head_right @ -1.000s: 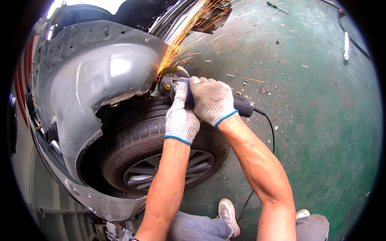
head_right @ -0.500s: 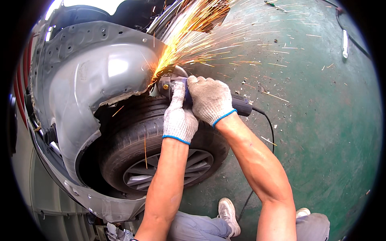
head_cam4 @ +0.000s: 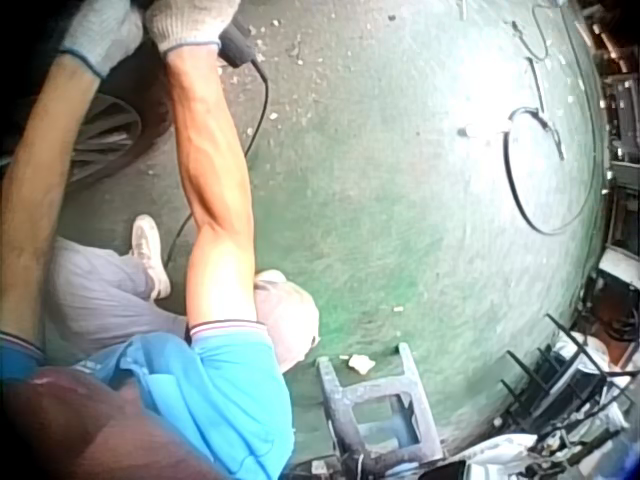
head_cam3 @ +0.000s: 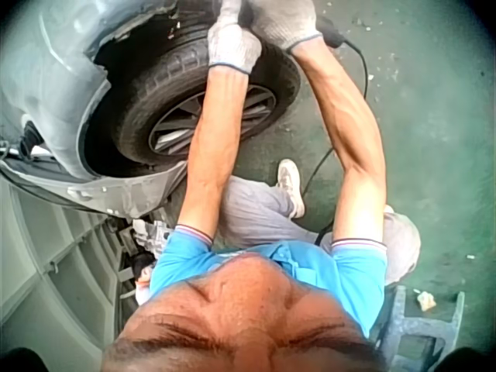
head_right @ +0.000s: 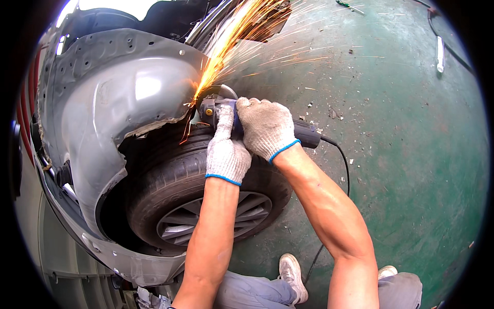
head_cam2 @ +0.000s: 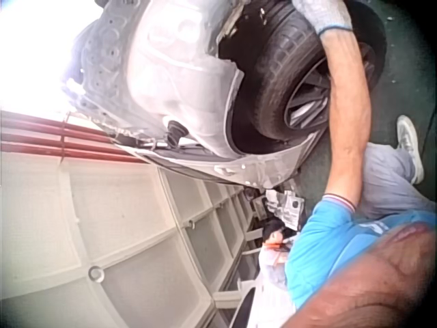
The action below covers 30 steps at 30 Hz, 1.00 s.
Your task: The person removes a metal panel from the front of a white car using a hammer and pry bar, then uses an angle grinder to cut and smooth the front fender and wheel arch area. Another person works nearby on a separate panel.
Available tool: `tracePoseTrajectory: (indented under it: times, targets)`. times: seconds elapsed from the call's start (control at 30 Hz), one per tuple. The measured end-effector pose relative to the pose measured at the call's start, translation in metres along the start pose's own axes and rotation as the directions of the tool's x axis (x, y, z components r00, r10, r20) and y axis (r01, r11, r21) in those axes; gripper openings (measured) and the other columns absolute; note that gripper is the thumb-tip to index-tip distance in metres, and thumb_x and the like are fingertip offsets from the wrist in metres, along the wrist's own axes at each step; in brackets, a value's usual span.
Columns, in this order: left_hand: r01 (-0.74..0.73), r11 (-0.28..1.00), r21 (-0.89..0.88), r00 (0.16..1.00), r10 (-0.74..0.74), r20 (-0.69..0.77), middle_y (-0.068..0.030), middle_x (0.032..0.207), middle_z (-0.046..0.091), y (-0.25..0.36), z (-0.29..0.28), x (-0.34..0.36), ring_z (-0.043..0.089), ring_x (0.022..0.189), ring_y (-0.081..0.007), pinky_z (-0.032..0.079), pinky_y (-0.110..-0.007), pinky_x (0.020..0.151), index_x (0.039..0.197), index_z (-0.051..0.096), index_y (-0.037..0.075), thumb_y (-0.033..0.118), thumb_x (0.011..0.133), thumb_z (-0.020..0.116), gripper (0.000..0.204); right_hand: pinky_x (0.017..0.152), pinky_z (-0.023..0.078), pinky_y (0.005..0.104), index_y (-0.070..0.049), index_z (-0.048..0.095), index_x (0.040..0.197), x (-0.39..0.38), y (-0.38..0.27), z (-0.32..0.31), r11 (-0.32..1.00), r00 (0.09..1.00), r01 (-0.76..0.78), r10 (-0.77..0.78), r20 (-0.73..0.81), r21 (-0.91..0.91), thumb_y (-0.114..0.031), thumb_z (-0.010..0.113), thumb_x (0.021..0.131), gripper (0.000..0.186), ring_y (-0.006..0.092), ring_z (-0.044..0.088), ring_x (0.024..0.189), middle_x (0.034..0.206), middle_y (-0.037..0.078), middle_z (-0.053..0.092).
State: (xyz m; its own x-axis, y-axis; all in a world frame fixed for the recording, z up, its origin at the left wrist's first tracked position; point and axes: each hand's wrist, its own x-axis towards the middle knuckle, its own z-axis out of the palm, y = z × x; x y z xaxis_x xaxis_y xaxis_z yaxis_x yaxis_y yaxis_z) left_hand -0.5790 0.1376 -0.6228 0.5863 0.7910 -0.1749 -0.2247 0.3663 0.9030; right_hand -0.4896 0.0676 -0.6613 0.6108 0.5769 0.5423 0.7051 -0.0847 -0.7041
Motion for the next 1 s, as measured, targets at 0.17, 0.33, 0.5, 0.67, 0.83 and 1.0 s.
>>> tracePoseTrajectory:
  times: [0.17, 0.33, 0.5, 0.67, 0.83, 1.0]
  targets:
    - [-0.037, 0.999, 0.003, 0.999, 0.037, 0.002, -0.0118, 0.138, 0.067, -0.003, 0.004, -0.001, 0.062, 0.128, -0.0291, 0.048, -0.047, 0.116, 0.141, 0.061, 0.006, 0.026, 0.102, 0.075, 0.046, 0.080, 0.061, 0.0452, -0.007, 0.066, 0.107, -0.001, 0.001, 0.001, 1.000, 1.000, 0.000, 0.000, -0.006, -0.001, -0.013, 0.072, 0.081, 0.027, 0.0334, 0.076, 0.093, 0.098, 0.015, 0.075]
    - [-0.063, 0.998, -0.008, 0.998, 0.063, -0.004, -0.0124, 0.139, 0.066, -0.004, 0.011, -0.005, 0.062, 0.129, -0.0296, 0.048, -0.047, 0.117, 0.142, 0.060, 0.006, 0.027, 0.102, 0.075, 0.048, 0.080, 0.061, 0.0449, -0.006, 0.066, 0.108, -0.001, 0.002, 0.002, 1.000, 1.000, -0.001, 0.001, -0.010, 0.010, -0.013, 0.072, 0.081, 0.029, 0.0334, 0.076, 0.094, 0.099, 0.015, 0.075]
    - [-0.054, 0.999, -0.010, 0.999, 0.054, -0.009, -0.0123, 0.141, 0.066, -0.003, 0.008, -0.002, 0.062, 0.129, -0.0296, 0.049, -0.047, 0.116, 0.143, 0.059, 0.005, 0.026, 0.102, 0.075, 0.048, 0.080, 0.061, 0.0451, -0.006, 0.066, 0.108, 0.000, 0.001, 0.001, 1.000, 1.000, 0.007, -0.007, -0.005, 0.004, -0.013, 0.073, 0.081, 0.029, 0.0339, 0.076, 0.093, 0.098, 0.015, 0.075]
    - [-0.071, 0.997, -0.009, 0.997, 0.071, -0.024, -0.0126, 0.138, 0.067, -0.007, 0.006, 0.001, 0.064, 0.127, -0.0293, 0.050, -0.047, 0.114, 0.140, 0.061, 0.004, 0.025, 0.102, 0.075, 0.046, 0.078, 0.061, 0.0461, -0.007, 0.066, 0.107, 0.000, 0.003, 0.002, 1.000, 1.000, 0.007, -0.007, -0.016, 0.027, -0.013, 0.073, 0.081, 0.028, 0.0349, 0.076, 0.091, 0.098, 0.015, 0.075]
    - [-0.077, 0.997, -0.005, 0.997, 0.077, -0.029, -0.0126, 0.136, 0.068, -0.009, 0.002, 0.003, 0.065, 0.126, -0.0288, 0.051, -0.047, 0.113, 0.138, 0.063, 0.004, 0.025, 0.101, 0.076, 0.045, 0.077, 0.062, 0.0461, -0.006, 0.065, 0.106, 0.000, 0.002, 0.000, 1.000, 1.000, -0.012, 0.012, 0.013, -0.018, -0.013, 0.073, 0.081, 0.027, 0.0353, 0.076, 0.091, 0.096, 0.015, 0.075]
    - [-0.057, 0.998, 0.018, 0.998, 0.058, -0.025, -0.0135, 0.138, 0.066, -0.008, 0.001, 0.000, 0.063, 0.128, -0.0293, 0.049, -0.047, 0.115, 0.141, 0.060, 0.004, 0.026, 0.101, 0.076, 0.049, 0.079, 0.062, 0.0457, -0.006, 0.066, 0.107, -0.003, 0.001, -0.003, 0.999, 1.000, -0.017, 0.017, 0.014, -0.029, -0.013, 0.073, 0.080, 0.028, 0.0343, 0.077, 0.092, 0.097, 0.016, 0.075]
